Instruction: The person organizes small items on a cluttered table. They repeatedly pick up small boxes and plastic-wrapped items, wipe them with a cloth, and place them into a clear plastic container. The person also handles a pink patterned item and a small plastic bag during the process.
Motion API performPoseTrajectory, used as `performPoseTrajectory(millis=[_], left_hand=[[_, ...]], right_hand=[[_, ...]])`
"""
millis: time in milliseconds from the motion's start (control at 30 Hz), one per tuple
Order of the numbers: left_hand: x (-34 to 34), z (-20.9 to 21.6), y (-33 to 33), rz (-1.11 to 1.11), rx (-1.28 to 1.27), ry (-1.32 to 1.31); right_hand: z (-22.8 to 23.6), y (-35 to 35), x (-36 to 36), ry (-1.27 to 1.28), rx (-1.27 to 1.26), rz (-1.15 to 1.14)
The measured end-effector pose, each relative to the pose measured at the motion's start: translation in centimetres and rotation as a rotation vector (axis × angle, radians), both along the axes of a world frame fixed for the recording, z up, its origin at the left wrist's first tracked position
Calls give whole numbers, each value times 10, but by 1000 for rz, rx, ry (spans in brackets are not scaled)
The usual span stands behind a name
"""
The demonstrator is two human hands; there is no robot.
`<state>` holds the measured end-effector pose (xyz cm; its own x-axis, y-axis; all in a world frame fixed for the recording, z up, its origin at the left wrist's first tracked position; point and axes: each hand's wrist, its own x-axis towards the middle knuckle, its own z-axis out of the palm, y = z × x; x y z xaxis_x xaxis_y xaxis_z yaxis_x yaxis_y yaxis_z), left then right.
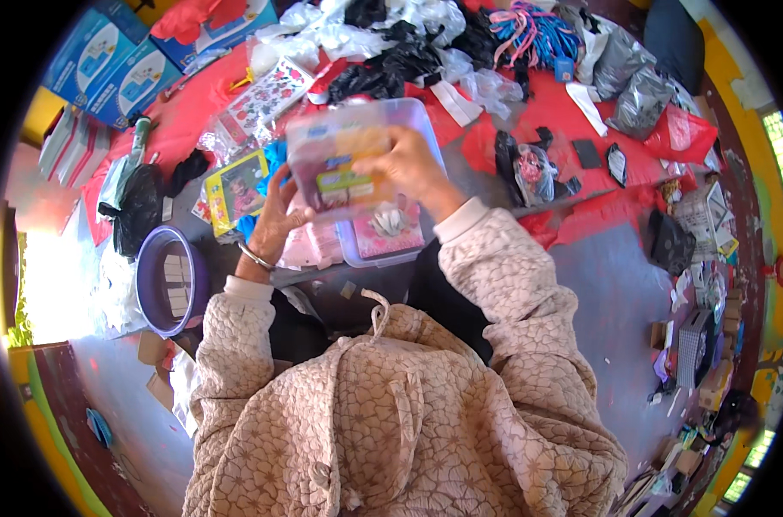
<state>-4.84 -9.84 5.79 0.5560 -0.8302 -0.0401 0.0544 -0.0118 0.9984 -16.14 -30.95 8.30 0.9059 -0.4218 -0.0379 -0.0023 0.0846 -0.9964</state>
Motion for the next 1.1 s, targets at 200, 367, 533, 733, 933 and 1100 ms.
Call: performPoseTrajectory(millis=[200, 367, 533, 733, 933, 1100], left_hand=[[28, -14, 25, 175, -46, 189], [26, -22, 19, 162, -103, 292], [28, -32, 15, 162, -143, 284], [25, -44, 7, 210, -150, -151], [18, -32, 4, 289, -45, -394], [14, -23, 3, 227, -154, -153]], right_hand=[[-15, 60, 35, 83, -17, 75], [-25, 48, 39, 39, 67, 180], [-23, 46, 46, 66, 541, 58], [-45, 33, 51, 14, 426, 107], [-32, 36, 47, -103, 400, 57], [-20, 42, 43, -155, 294, 91]])
